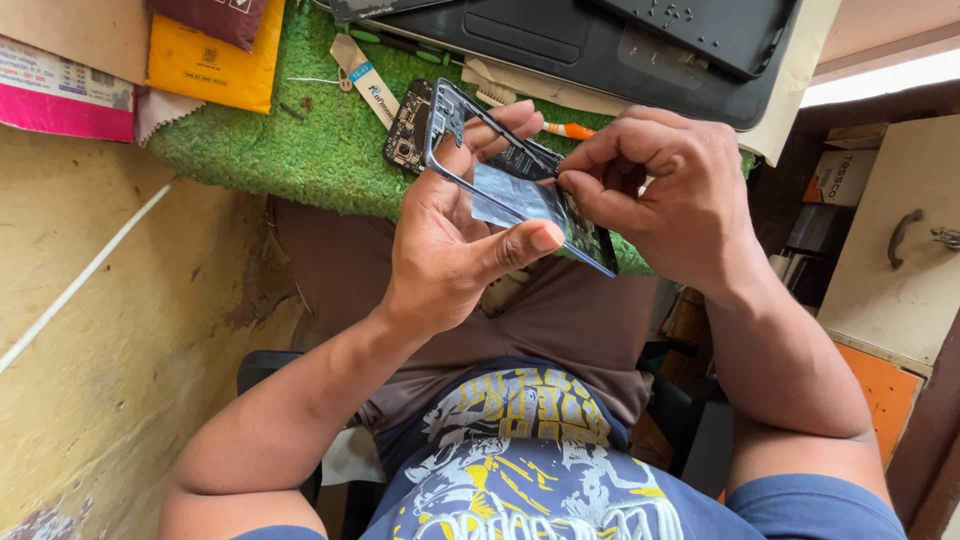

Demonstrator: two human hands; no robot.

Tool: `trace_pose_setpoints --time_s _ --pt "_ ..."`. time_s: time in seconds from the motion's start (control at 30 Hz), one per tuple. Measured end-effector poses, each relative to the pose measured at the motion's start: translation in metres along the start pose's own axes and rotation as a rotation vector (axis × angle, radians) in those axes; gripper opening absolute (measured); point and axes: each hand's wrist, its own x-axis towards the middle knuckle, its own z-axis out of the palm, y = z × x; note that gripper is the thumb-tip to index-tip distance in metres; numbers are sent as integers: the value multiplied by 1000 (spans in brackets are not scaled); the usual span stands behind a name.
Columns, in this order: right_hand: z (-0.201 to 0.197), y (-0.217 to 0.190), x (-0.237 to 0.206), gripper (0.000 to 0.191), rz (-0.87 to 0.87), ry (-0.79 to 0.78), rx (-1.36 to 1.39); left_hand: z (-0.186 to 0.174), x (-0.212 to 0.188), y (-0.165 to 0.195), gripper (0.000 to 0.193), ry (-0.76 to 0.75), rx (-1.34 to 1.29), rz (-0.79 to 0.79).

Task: The person repairs a smartphone at a workbench, prying open the back cover and working on the internal components with a small tool. They then align the frame, press the back cover into place, and use a screwdriver on the edge of the reassembled phone.

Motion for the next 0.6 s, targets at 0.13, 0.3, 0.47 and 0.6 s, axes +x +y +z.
trace_pose_setpoints --time_s 0.13,0.3,0.47,0.6 --pt "0 5 3 9 110 -34 84 0 1 -1 85 6 -7 -16" --pt "-2 12 3 11 228 -102 331 -2 2 0 80 -7 4 -22" --pt "-6 16 4 13 249 -133 362 -2 1 1 78 -11 -6 -18" --pt "-5 14 2 11 237 -152 381 0 0 1 78 -8 5 -19"
